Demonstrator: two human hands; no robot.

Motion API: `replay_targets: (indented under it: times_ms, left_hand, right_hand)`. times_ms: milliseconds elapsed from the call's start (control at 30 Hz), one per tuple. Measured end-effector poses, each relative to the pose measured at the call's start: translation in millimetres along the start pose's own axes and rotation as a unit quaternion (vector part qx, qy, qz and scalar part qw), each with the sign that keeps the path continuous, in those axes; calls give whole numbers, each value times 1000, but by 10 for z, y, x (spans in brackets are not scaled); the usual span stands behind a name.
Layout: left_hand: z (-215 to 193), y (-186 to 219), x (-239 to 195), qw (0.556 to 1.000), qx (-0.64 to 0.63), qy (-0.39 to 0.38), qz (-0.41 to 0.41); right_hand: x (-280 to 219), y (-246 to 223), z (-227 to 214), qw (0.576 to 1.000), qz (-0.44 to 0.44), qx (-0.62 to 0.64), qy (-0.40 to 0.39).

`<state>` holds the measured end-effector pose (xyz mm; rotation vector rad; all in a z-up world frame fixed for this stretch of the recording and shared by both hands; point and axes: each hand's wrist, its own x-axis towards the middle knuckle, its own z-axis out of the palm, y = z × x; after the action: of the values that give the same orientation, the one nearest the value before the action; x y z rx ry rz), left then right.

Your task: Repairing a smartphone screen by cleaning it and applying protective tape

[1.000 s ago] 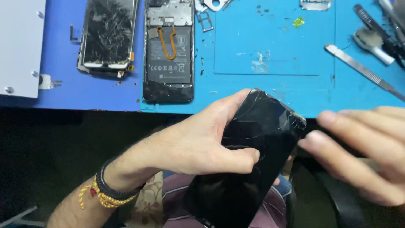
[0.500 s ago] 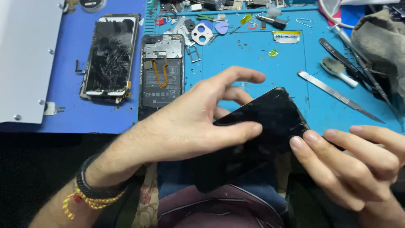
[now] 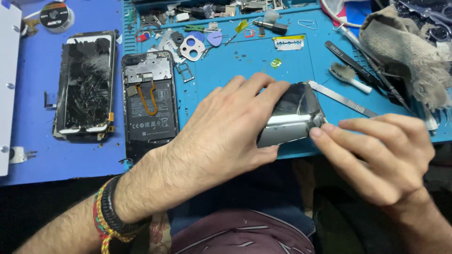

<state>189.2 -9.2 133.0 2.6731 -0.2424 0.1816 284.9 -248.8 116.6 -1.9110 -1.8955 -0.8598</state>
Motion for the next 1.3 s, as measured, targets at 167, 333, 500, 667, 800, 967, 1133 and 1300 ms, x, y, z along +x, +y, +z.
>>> replay_targets:
  times_ms: [167,333,500,667,800,967,1133,1300]
  left_hand:
    - [-54,-62,-84,999,43,22,4]
    - [-8,-115,-95,999,43,4,1]
    - [9,-123,-102,1000,12,-2,-6]
    - [56,-133,-102,999,31,9,6]
    - [93,-143,-101,998,55,13,14]
    - [11,-112,-149,1000,9,22,13]
    - [-68,-91,-220,995,-33,86,24]
    - [78,-87,-235,998,2,51,35]
  right_hand:
    - [-158,216,-26,976,188,-15,-107]
    - [-214,296,25,969,198,-28,-144]
    - [-413,447,64,950,205,-82,-220]
    - [-753,739,102,933,288,27,-213]
    - [-733,681,91,913,351,79,-194]
    - [-740,709,45,914,328,54,-233]
    - [-715,685,-8,915,310,32,-255]
    - [-552,587,-67,921,319,44,-218]
